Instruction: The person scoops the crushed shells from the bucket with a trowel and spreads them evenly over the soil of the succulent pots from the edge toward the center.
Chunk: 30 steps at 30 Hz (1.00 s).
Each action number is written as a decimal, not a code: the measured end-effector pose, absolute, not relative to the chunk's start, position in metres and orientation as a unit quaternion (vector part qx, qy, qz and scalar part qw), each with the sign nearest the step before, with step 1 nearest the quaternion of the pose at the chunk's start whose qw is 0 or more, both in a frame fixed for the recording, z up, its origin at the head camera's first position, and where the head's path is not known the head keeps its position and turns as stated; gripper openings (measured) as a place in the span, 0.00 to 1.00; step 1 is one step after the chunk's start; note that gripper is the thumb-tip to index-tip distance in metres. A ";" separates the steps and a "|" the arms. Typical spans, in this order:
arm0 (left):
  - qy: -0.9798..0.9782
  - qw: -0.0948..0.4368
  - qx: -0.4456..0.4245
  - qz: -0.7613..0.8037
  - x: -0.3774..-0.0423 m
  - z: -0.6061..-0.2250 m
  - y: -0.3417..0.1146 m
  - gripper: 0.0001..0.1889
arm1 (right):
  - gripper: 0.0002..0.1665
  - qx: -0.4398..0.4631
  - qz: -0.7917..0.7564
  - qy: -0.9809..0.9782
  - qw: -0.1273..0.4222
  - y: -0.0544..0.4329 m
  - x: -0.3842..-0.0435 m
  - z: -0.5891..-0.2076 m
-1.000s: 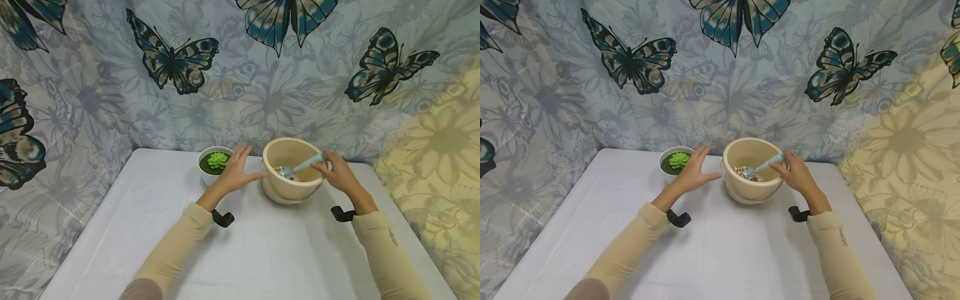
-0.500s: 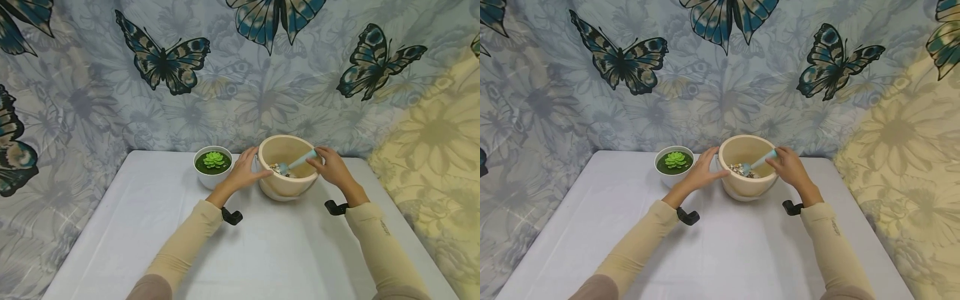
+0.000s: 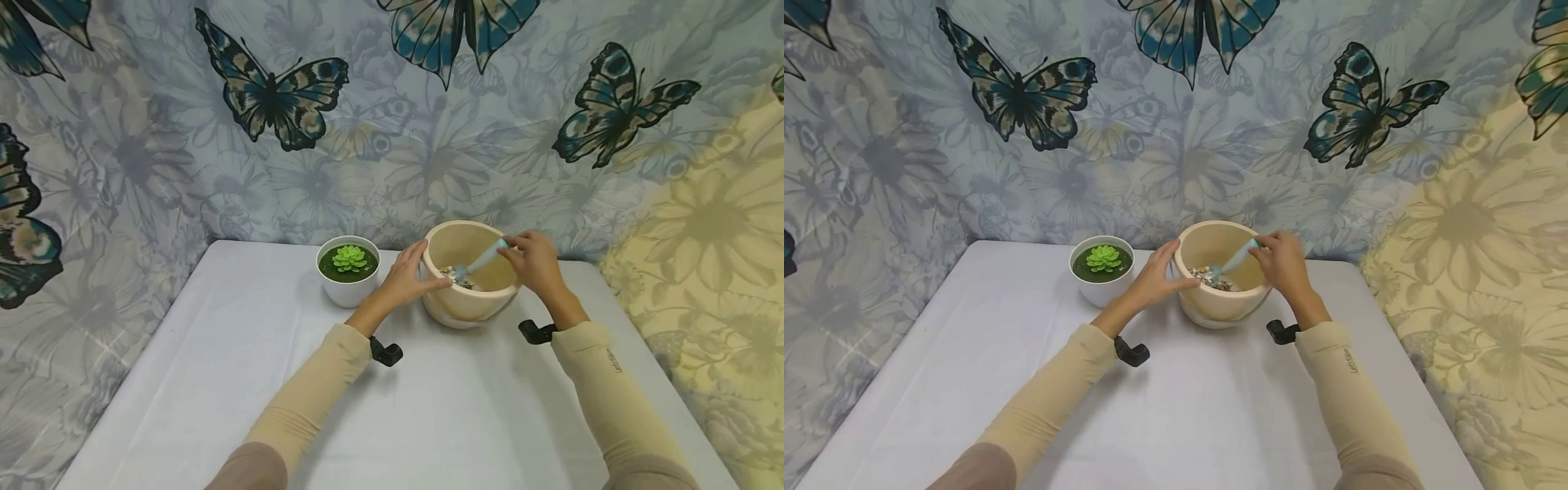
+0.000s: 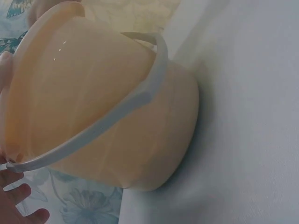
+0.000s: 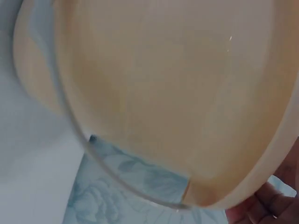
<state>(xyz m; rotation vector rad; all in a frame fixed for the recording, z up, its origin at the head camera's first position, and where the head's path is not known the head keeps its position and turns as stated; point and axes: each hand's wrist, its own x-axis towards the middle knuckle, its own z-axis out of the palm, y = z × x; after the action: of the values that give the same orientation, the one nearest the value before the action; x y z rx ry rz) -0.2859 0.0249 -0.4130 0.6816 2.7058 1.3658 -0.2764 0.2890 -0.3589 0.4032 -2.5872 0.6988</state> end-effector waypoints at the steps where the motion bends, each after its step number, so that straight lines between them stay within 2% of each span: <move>1: 0.869 0.017 0.219 0.443 -0.286 -0.414 0.025 0.54 | 0.19 0.138 0.261 -0.933 0.208 0.286 -0.277 -0.359; 6: 0.873 0.008 0.224 0.432 -0.288 -0.414 0.024 0.53 | 0.23 0.091 0.331 -0.925 0.162 0.270 -0.284 -0.360; 10: 0.876 0.010 0.224 0.426 -0.290 -0.411 0.024 0.53 | 0.23 0.047 0.374 -0.918 0.119 0.263 -0.291 -0.360; 13: 0.874 0.020 0.219 0.433 -0.290 -0.410 0.025 0.53 | 0.22 0.020 0.380 -0.919 0.101 0.263 -0.294 -0.362; 18: 0.879 0.025 0.213 0.426 -0.289 -0.412 0.025 0.53 | 0.26 -0.005 0.393 -0.916 0.074 0.264 -0.293 -0.362; 22: 0.882 0.020 0.214 0.419 -0.289 -0.410 0.024 0.53 | 0.29 -0.011 0.402 -0.913 0.069 0.262 -0.295 -0.362; 30: 0.880 0.022 0.219 0.421 -0.291 -0.411 0.024 0.53 | 0.22 0.025 0.344 -0.934 0.095 0.261 -0.295 -0.362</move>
<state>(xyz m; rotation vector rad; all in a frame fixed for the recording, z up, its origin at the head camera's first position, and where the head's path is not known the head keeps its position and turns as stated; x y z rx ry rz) -0.2910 0.0241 -0.4110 0.6772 2.7263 1.3034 -0.2950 0.2605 -0.3617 0.0751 -2.7684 1.0203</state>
